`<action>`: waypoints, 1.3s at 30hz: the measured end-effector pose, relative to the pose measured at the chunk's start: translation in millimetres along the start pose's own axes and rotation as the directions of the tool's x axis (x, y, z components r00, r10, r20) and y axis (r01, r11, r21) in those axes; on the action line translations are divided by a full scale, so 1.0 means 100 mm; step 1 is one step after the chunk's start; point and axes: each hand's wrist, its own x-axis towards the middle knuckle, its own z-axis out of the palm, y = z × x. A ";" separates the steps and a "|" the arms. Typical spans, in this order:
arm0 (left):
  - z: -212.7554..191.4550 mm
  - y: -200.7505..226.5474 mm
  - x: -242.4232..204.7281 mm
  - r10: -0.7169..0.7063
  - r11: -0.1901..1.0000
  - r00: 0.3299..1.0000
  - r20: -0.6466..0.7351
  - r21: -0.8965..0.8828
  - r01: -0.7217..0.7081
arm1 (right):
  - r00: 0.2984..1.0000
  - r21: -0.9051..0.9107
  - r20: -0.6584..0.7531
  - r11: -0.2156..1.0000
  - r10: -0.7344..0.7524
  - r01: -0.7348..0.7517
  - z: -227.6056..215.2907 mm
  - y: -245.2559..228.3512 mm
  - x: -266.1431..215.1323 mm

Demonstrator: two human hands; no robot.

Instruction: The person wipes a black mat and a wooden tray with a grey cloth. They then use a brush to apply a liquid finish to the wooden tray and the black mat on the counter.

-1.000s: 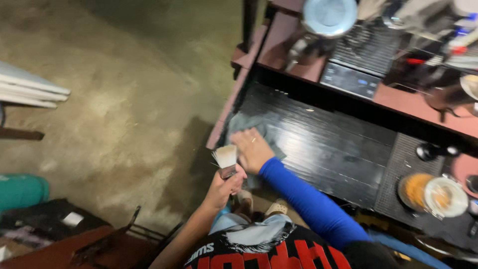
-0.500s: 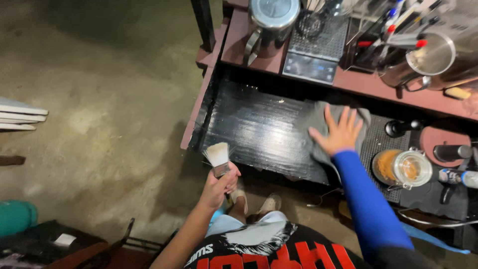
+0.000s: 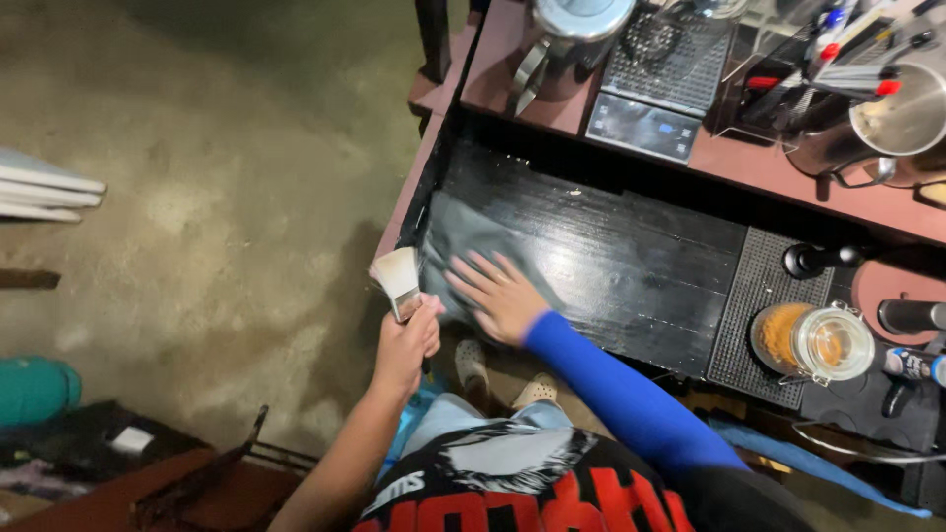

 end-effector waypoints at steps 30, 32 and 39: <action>0.38 0.04 0.65 -0.189 0.981 0.959 0.212 0.075 0.177 | 0.561 -0.188 -0.481 0.546 0.673 -0.816 -0.64 0.85 -1.69; 0.36 -0.03 0.62 -0.209 0.977 0.957 0.201 0.085 0.196 | 0.449 -0.130 -0.348 0.432 0.823 -0.893 -0.58 0.89 -1.53; 0.78 -0.20 0.84 -0.298 0.952 0.917 0.264 0.154 0.265 | 0.845 -0.104 -0.123 0.841 0.520 -0.532 0.00 0.00 -0.54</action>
